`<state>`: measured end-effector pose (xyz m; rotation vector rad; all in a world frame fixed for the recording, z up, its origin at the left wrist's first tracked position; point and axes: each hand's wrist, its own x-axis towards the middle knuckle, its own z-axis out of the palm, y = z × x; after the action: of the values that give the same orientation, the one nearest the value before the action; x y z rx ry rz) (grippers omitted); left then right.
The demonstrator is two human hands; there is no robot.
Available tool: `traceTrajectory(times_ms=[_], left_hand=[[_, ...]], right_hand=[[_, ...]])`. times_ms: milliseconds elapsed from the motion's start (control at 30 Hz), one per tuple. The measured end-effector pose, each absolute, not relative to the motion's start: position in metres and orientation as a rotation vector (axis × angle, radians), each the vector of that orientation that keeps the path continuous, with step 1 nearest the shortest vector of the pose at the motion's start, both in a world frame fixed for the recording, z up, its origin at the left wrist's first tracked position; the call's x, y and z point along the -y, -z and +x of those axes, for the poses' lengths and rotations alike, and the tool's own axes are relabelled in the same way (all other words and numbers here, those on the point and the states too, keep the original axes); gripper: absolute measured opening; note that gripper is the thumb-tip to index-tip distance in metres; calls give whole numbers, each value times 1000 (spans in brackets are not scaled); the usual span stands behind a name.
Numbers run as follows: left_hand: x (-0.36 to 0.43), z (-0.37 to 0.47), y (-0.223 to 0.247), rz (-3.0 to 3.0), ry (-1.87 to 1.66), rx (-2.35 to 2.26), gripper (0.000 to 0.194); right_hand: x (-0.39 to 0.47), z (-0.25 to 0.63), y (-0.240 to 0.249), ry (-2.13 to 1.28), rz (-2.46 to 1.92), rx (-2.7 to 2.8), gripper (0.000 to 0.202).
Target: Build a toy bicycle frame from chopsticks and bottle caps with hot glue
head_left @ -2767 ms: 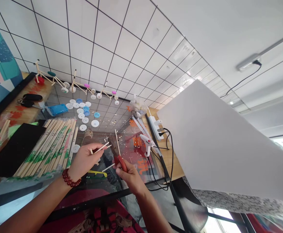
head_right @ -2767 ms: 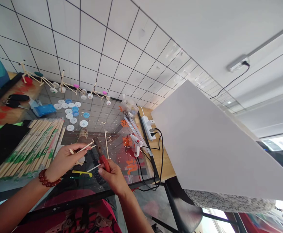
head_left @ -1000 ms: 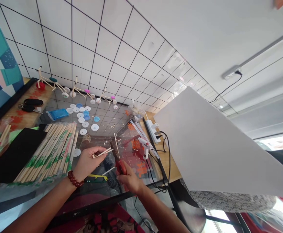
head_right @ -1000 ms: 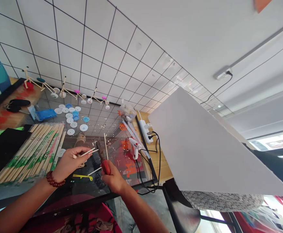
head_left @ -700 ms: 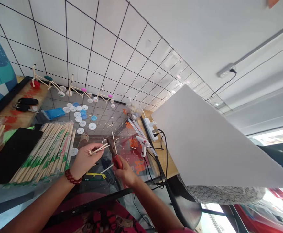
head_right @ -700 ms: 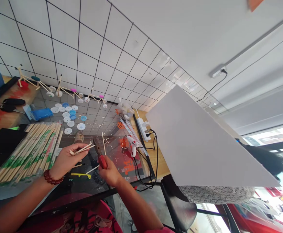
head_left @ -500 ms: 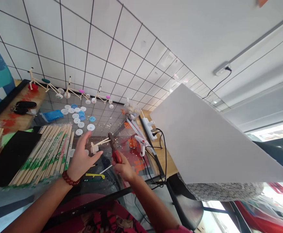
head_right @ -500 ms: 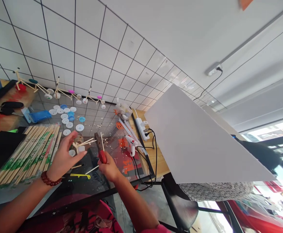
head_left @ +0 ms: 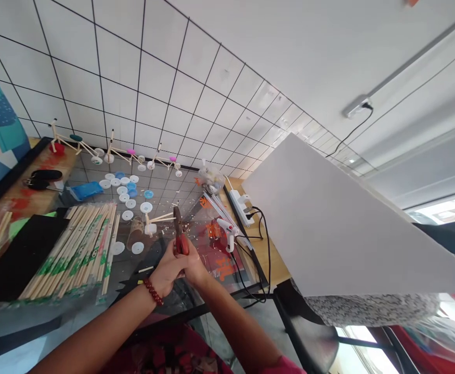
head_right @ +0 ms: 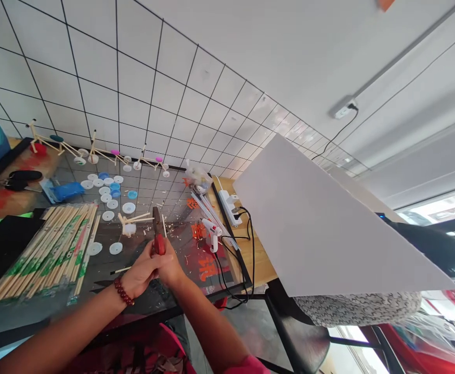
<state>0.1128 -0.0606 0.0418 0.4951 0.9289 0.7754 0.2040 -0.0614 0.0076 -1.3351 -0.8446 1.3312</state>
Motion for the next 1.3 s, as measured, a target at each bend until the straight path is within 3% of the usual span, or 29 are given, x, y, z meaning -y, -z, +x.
traceTrajectory(times_ms=[100,333,467,533,600,733,867,1000,1133,1300], left_hand=[[58,125,-35,447,-773,-980,66],[62,112,-37,704,-728,-985,61],[52,55,-38,1312,-1235,-1196,71],[35,31,-39,1471,-1481,-1342,91],[16,20,-37,1597,-1376,-1264,100],[-1,30,-23,1358,-1168,-1012,66],[4,45,-7,1038,-1254,-996,51],[3,44,-1,853,-1389,-999,45],[0,40,-4,836,-1394,-996,45],[10,39,-18,825,-1288,-996,50]], right_hand=[[58,210,4,-1325,-1435,799,18],[58,215,-6,-1403,-1393,771,20],[68,222,-26,-1562,-1370,701,41],[74,224,-37,-1622,-1360,700,46],[79,223,-44,-1623,-1343,740,47],[83,219,-47,-1621,-1286,835,41],[85,224,-41,-1581,-1283,856,42],[93,241,-35,-1375,-1541,1077,49],[104,262,-27,-789,-1999,1484,72],[118,274,-11,-347,-2323,1685,63]])
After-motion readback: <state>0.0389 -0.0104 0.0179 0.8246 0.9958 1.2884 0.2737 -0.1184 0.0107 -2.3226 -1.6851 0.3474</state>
